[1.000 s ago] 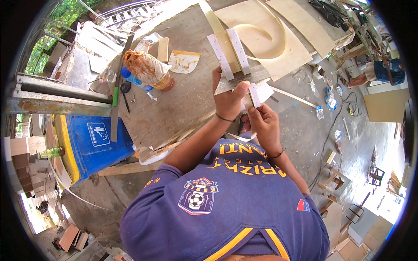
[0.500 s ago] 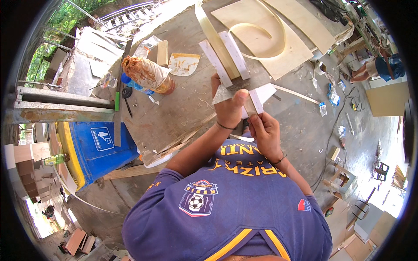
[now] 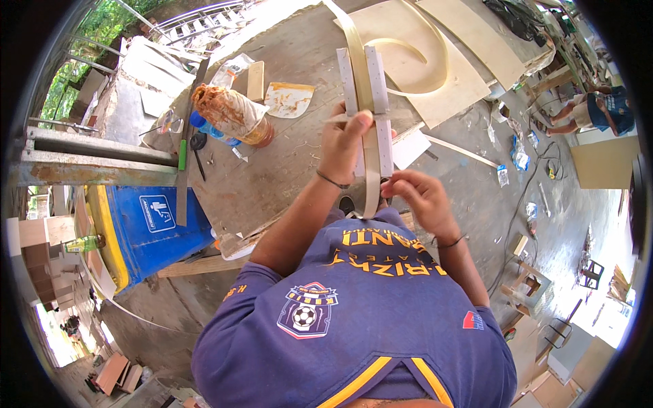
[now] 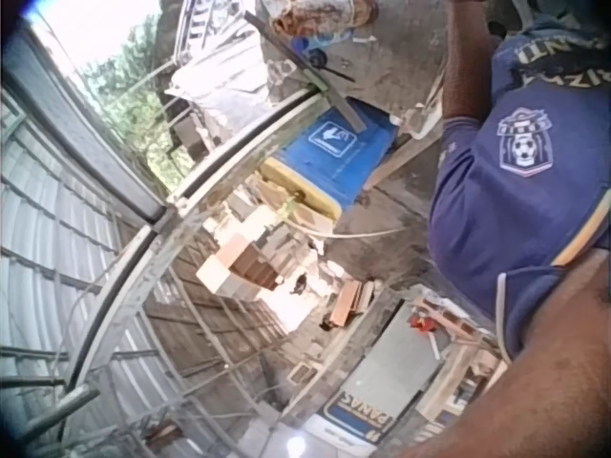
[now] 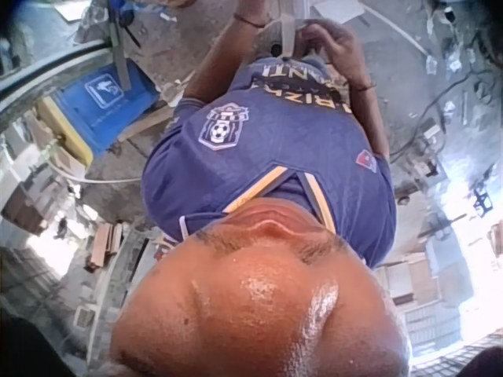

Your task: The person prepares thin wood strips by using a piece of sandpaper to smooth the edges while holding the strips against a wooden guide.

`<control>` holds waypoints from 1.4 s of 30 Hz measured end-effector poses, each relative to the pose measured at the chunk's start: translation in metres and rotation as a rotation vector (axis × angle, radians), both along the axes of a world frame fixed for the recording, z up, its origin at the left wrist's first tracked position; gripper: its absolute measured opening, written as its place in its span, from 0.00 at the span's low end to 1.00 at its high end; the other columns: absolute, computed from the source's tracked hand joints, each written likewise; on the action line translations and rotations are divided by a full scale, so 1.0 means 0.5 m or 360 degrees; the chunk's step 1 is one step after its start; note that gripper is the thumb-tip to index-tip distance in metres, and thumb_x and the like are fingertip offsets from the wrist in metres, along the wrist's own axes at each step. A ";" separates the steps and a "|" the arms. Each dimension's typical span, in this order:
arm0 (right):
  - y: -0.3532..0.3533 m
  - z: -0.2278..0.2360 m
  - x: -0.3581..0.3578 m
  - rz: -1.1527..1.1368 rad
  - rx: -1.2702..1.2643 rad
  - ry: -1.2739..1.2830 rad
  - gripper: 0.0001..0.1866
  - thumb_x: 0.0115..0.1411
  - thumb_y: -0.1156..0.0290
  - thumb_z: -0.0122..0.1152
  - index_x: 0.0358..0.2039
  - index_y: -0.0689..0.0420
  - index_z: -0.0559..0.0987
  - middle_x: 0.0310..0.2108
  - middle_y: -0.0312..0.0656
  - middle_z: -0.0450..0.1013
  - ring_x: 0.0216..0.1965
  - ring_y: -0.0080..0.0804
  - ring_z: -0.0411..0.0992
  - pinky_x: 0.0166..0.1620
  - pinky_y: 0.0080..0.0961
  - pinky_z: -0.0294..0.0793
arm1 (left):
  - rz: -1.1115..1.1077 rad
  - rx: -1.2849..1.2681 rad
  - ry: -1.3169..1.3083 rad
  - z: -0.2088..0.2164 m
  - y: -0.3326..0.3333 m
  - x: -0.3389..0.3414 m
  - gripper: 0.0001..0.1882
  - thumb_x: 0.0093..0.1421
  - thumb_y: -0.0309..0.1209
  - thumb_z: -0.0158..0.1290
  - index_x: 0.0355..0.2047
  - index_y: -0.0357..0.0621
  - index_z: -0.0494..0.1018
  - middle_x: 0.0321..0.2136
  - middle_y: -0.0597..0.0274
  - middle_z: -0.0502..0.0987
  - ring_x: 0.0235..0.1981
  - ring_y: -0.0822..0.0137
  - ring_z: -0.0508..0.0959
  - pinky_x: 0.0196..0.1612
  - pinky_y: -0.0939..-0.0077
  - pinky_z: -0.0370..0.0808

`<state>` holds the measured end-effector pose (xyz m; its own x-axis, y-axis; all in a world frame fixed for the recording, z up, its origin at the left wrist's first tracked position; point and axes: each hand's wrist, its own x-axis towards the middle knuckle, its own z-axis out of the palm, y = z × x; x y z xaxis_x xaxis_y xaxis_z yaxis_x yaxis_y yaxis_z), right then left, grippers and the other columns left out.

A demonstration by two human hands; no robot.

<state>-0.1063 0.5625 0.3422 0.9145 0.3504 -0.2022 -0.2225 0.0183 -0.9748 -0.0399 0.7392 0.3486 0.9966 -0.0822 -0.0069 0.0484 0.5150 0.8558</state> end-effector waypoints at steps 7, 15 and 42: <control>-0.019 -0.034 0.195 -0.0179 0.0592 0.0217 0.29 0.66 0.51 0.38 0.54 0.65 0.65 0.51 0.49 0.68 0.52 0.36 0.67 0.53 0.34 0.66 | -0.0430 0.0031 0.0277 -0.013 0.028 -0.018 0.32 0.57 0.56 0.49 0.45 0.36 0.68 0.32 0.52 0.77 0.30 0.64 0.80 0.30 0.74 0.78; 0.098 -0.086 0.308 0.0159 0.1106 0.0422 0.28 0.66 0.53 0.41 0.56 0.63 0.62 0.51 0.45 0.69 0.55 0.38 0.64 0.57 0.39 0.63 | -0.0492 -0.0066 0.0478 -0.050 0.043 -0.077 0.31 0.56 0.54 0.52 0.44 0.36 0.69 0.33 0.54 0.76 0.29 0.63 0.80 0.30 0.74 0.78; 0.144 -0.107 0.277 0.0245 0.1611 0.0475 0.25 0.59 0.53 0.55 0.49 0.57 0.68 0.33 0.36 0.74 0.45 0.35 0.72 0.55 0.51 0.67 | -0.0172 0.0434 0.0292 0.000 0.052 -0.158 0.32 0.53 0.41 0.60 0.49 0.33 0.61 0.37 0.58 0.74 0.36 0.71 0.76 0.40 0.77 0.75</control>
<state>0.0322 0.6347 0.2887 0.8074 0.5886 0.0394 -0.5190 0.7405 -0.4271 -0.1187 0.7654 0.3484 0.9624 -0.1577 -0.2213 0.2559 0.2520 0.9333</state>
